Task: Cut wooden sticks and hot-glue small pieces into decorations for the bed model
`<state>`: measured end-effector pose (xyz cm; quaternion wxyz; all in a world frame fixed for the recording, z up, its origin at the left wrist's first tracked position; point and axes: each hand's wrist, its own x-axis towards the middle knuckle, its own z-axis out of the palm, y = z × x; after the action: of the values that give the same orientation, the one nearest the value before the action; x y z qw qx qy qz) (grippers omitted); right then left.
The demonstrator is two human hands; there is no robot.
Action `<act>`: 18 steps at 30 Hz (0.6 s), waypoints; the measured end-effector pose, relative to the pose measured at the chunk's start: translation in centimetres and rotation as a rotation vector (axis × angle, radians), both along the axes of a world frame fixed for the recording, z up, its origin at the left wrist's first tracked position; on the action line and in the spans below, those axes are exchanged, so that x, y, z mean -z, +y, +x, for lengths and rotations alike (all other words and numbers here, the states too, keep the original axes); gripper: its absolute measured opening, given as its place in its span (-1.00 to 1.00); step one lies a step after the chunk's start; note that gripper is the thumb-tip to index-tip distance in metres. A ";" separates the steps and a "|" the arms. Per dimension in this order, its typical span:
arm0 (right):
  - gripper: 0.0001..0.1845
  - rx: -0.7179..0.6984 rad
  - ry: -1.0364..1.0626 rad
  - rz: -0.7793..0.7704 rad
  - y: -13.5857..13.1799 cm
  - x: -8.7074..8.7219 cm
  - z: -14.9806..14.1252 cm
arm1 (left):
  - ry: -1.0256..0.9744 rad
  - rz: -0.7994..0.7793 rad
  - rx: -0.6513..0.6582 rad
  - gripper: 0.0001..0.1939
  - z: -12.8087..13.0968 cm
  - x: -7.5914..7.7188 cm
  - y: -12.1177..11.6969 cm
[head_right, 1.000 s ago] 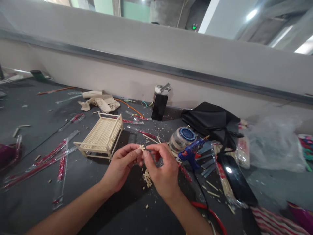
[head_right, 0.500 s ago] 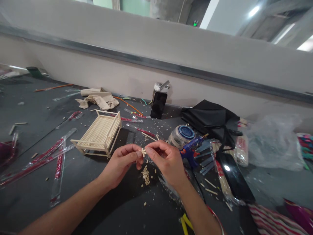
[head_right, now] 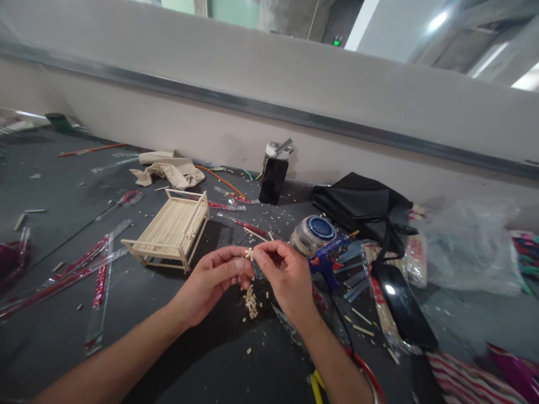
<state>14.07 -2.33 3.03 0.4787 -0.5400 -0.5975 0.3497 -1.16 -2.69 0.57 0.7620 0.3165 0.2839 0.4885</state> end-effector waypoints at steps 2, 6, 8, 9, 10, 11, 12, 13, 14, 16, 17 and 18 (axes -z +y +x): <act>-0.86 0.014 0.019 -0.005 0.0 0.3 -0.1 | -0.012 -0.008 -0.007 -0.77 0.0 0.1 0.1; -0.84 0.005 0.071 -0.035 -0.2 0.7 -0.4 | -0.055 -0.054 -0.019 -0.77 -0.1 0.1 0.3; -0.83 -0.009 0.132 -0.051 -0.3 0.9 -0.6 | -0.093 -0.092 -0.020 -0.71 -0.1 0.0 0.3; -0.83 -0.015 0.168 -0.056 -0.3 1.1 -0.7 | -0.108 -0.103 -0.015 -0.69 -0.1 0.0 0.3; -0.83 -0.019 0.202 -0.058 -0.3 1.2 -0.8 | -0.117 -0.105 -0.009 -0.68 0.0 0.0 0.3; -0.83 -0.020 0.231 -0.058 -0.4 1.4 -0.8 | -0.120 -0.100 -0.004 -0.68 0.0 0.0 0.2; -0.84 -0.018 0.250 -0.060 -0.4 1.5 -0.9 | -0.121 -0.092 -0.006 -0.68 0.1 0.0 0.2; -0.84 -0.016 0.257 -0.063 -0.4 1.7 -1.0 | -0.123 -0.081 -0.018 -0.68 0.2 0.1 0.1; -0.84 -0.012 0.252 -0.066 -0.5 1.8 -1.0 | -0.127 -0.072 -0.043 -0.67 0.2 0.1 0.1; -0.82 0.001 0.215 -0.070 -0.5 1.9 -1.1 | -0.138 -0.051 -0.109 -0.61 0.3 0.2 0.1; -0.81 0.005 0.193 -0.072 -0.6 2.0 -1.1 | -0.138 -0.044 -0.137 -0.58 0.3 0.2 0.1; -0.81 0.007 0.172 -0.072 -0.6 1.9 -1.2 | -0.134 -0.039 -0.156 -0.56 0.2 0.2 0.1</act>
<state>12.89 -2.92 1.09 0.5097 -0.5271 -0.5391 0.4144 -0.93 -2.56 0.37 0.7451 0.2451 0.2653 0.5607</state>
